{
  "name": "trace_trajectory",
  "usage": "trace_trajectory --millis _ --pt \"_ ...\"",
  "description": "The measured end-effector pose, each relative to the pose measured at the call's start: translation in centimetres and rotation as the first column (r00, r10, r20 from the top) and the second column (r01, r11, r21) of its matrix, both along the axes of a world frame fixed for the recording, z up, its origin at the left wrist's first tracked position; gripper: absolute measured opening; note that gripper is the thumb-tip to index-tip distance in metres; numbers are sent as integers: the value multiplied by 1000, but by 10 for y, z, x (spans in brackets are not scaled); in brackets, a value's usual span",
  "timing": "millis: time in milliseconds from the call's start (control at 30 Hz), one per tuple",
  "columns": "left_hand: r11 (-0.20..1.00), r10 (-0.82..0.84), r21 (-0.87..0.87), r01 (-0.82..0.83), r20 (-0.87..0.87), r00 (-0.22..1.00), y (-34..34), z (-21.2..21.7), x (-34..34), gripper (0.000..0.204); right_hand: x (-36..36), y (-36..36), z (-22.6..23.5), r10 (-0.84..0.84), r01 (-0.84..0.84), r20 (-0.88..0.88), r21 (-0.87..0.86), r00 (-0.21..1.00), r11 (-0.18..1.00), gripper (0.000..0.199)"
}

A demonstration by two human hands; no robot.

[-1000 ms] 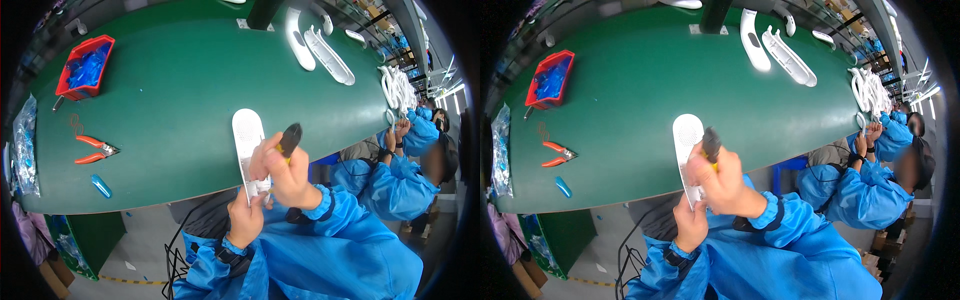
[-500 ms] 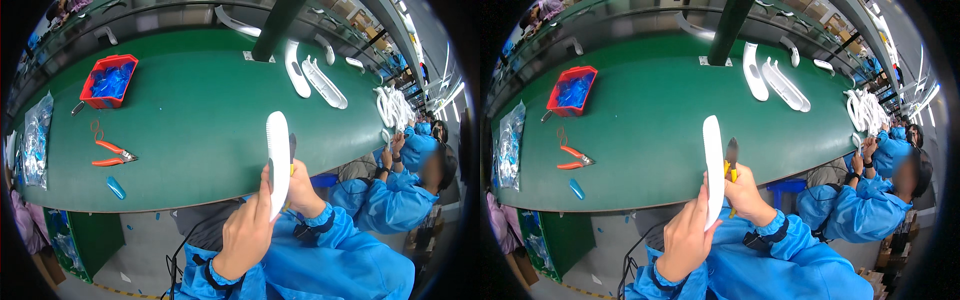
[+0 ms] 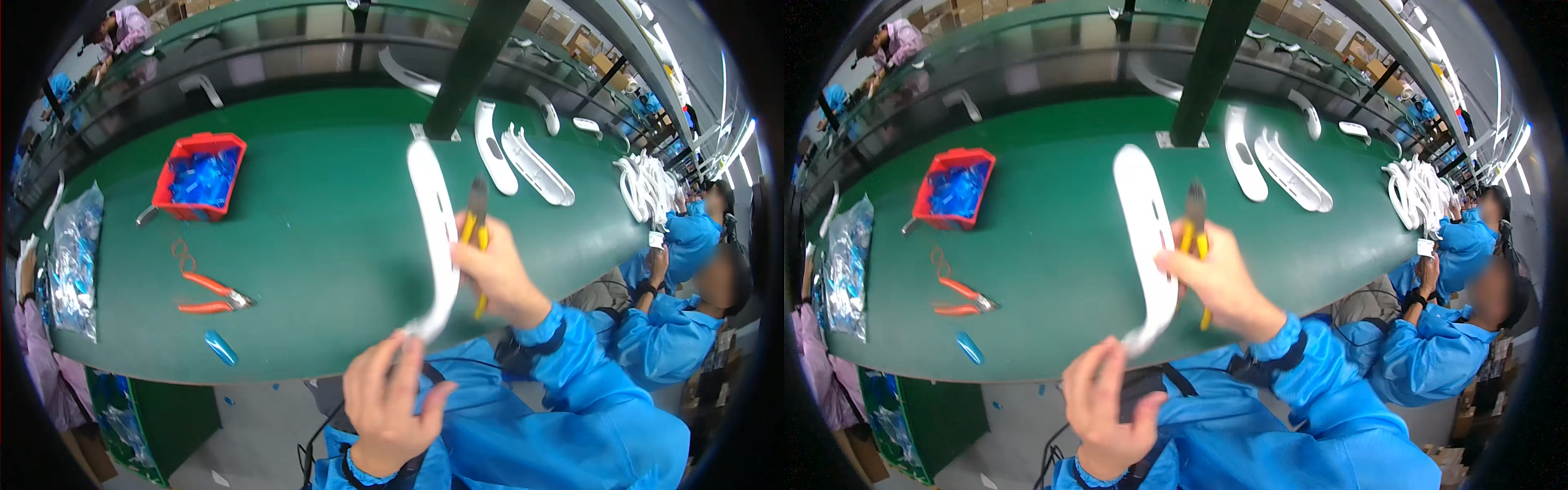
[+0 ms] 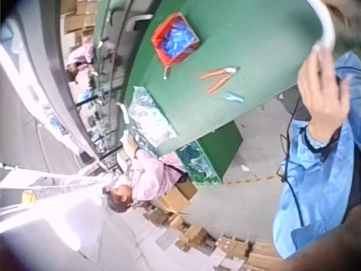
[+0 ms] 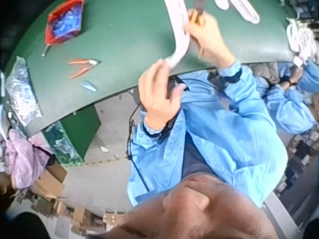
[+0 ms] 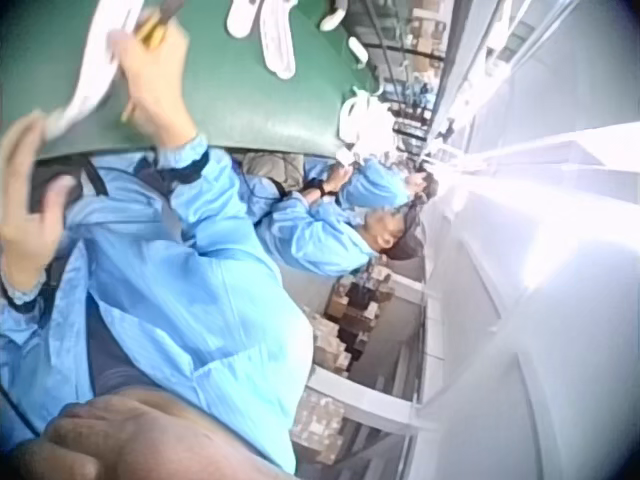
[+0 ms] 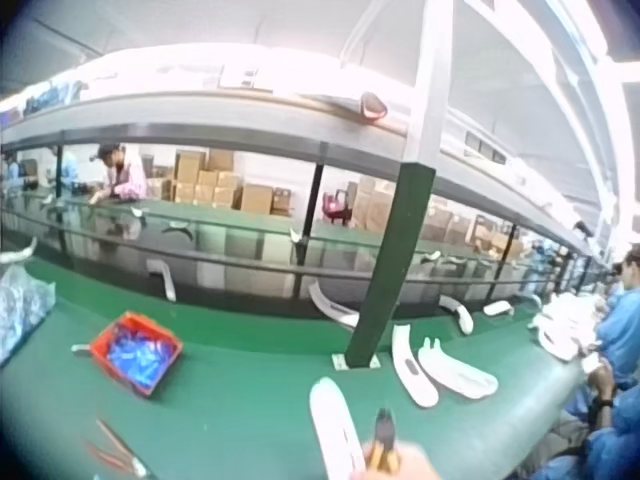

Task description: Trim and assemble white plastic electronic housing components using pliers.

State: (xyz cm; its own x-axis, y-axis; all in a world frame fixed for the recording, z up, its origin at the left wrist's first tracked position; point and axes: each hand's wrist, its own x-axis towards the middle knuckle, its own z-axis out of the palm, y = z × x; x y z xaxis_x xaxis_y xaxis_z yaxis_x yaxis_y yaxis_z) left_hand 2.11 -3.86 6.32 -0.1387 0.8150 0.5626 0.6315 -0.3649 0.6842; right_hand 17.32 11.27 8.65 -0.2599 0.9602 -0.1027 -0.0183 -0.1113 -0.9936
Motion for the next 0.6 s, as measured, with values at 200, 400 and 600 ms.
trace_trajectory --millis 200,400,600 --pt "988 137 -78 -130 100 986 35 -26 -34 35 -90 163 27 -486 -480 596 803 639 353 13" --pt "984 148 -109 -140 68 987 47 -45 -29 28 -118 272 -23 -564 -724 782 548 265 419 17" --pt "979 173 -133 -152 165 971 47 -50 -33 26 -95 281 7 -464 -522 760 650 455 552 23"
